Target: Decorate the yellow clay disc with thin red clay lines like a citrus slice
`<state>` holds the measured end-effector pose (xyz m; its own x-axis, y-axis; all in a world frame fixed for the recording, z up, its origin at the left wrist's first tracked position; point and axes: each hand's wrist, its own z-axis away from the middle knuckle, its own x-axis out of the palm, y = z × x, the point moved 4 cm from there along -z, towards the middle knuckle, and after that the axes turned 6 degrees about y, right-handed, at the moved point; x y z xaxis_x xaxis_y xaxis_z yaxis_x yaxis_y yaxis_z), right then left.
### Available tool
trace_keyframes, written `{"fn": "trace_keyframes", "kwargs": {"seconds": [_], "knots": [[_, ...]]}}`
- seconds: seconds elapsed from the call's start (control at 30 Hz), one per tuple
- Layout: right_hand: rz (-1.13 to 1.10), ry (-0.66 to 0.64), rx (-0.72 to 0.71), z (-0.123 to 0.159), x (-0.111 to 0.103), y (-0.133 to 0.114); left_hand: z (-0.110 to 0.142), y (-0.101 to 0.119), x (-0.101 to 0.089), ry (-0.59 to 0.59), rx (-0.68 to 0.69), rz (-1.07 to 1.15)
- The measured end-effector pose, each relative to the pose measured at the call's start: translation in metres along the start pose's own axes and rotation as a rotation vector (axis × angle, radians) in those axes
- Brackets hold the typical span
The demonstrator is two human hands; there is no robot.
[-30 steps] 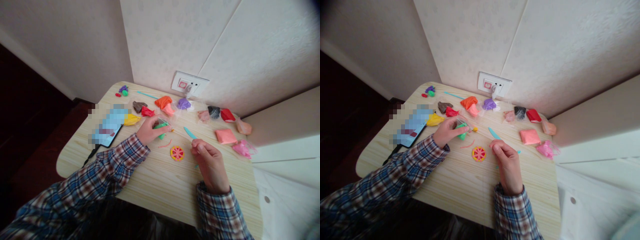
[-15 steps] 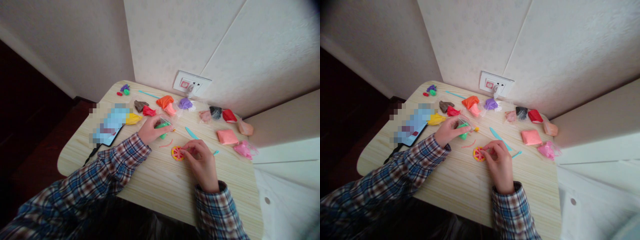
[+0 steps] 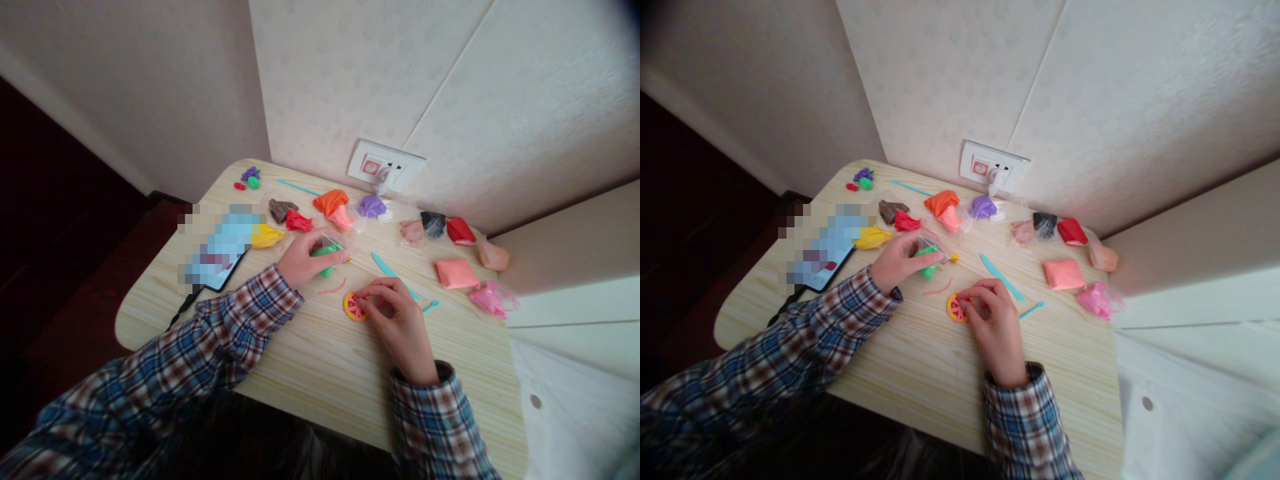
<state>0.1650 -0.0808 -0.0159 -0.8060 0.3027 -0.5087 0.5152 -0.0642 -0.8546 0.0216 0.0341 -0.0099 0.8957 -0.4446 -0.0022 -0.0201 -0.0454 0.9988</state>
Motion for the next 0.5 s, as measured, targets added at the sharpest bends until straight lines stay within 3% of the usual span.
{"fn": "trace_keyframes", "kwargs": {"seconds": [0.5], "knots": [[-0.005, 0.006, 0.014, 0.0004, -0.002, 0.0023, 0.0, 0.004, -0.0006, 0.003, 0.001, -0.011]]}}
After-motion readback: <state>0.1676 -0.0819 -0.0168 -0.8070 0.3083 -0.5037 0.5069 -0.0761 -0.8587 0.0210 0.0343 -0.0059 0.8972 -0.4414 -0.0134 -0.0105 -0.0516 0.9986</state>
